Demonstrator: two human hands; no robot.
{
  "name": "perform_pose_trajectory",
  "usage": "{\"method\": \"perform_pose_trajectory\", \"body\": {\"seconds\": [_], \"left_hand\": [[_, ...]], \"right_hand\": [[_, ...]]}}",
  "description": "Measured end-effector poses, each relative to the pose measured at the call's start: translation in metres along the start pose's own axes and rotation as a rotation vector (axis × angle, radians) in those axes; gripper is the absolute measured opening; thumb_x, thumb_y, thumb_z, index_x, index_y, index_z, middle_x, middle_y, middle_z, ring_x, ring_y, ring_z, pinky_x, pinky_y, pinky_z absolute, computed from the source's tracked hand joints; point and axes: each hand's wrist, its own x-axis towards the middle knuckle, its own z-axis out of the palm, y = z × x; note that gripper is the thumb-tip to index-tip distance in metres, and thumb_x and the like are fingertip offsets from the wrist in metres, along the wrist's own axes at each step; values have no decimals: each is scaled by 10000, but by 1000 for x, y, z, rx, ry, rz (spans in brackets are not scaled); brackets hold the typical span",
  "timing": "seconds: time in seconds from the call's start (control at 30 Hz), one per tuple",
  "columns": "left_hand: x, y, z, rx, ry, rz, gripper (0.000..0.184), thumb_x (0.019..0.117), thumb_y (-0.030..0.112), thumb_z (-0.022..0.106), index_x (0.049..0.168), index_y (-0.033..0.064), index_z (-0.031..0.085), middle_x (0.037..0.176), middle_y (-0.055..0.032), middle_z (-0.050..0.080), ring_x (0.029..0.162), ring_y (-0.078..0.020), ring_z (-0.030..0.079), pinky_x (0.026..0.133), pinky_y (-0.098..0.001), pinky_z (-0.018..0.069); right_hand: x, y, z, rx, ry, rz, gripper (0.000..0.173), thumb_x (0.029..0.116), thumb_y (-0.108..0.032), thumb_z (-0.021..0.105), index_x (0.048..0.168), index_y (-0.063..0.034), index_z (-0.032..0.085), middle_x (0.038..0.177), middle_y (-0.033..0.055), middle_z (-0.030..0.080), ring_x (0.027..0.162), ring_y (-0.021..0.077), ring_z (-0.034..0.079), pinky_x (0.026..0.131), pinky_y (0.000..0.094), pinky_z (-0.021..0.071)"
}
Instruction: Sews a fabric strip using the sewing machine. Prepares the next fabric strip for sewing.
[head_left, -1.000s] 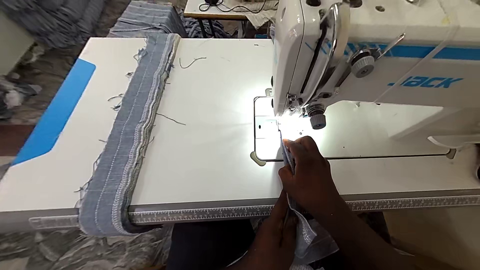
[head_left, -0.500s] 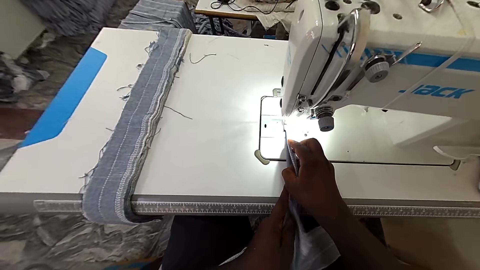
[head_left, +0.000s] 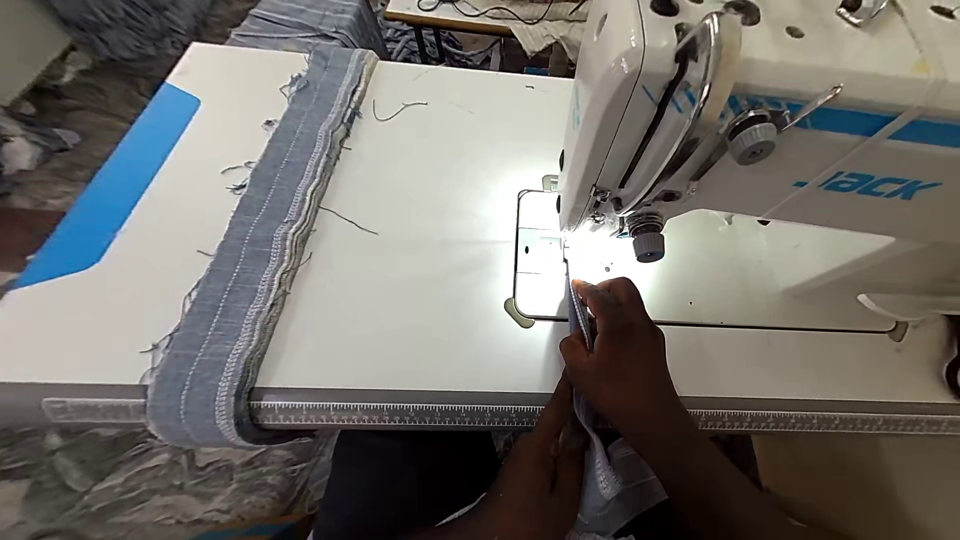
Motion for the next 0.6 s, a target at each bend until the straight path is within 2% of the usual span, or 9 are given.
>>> {"method": "perform_pose_trajectory", "body": {"seconds": [0.13,0.23,0.47,0.57,0.6], "left_hand": [[-2,-5,1,-1,1,10,619,1095,162,460,1640,94,173,1407,-63,613,1137,-73,671,997,-267,564],[-2,-3,1,11,3,35,623,1077,108,448,1635,77,174,1346,-72,643,1130,-63,666,1011,-264,549],[-1,-4,0,-57,-35,31,629,1095,133,448,1637,53,140,1557,-82,474,1307,-88,574,1111,-280,492],[-1,-3,2,-23,-5,30,599,1088,129,443,1627,57,192,1449,-84,574,1222,-68,622,1064,-262,514],[0,-2,1,-16,-6,35,599,1088,122,439,1627,51,187,1451,-87,576,1245,-63,609,1085,-257,499]], "right_hand": [[-1,0,0,-6,6,-15,524,832,-110,718,1351,-75,656,1128,70,578,807,140,604,620,298,535],[-1,0,1,-3,9,-21,514,830,-104,722,1340,-72,664,1115,70,582,786,135,601,614,294,531],[-1,1,0,-4,-5,-12,500,848,-109,715,1344,-72,662,1118,71,581,797,143,605,619,306,538],[-1,0,0,-10,6,-14,516,833,-98,710,1346,-74,660,1127,72,586,829,149,612,639,309,541],[-1,1,1,-7,14,-17,515,824,-92,715,1337,-72,666,1124,72,589,829,150,616,638,310,543]]}}
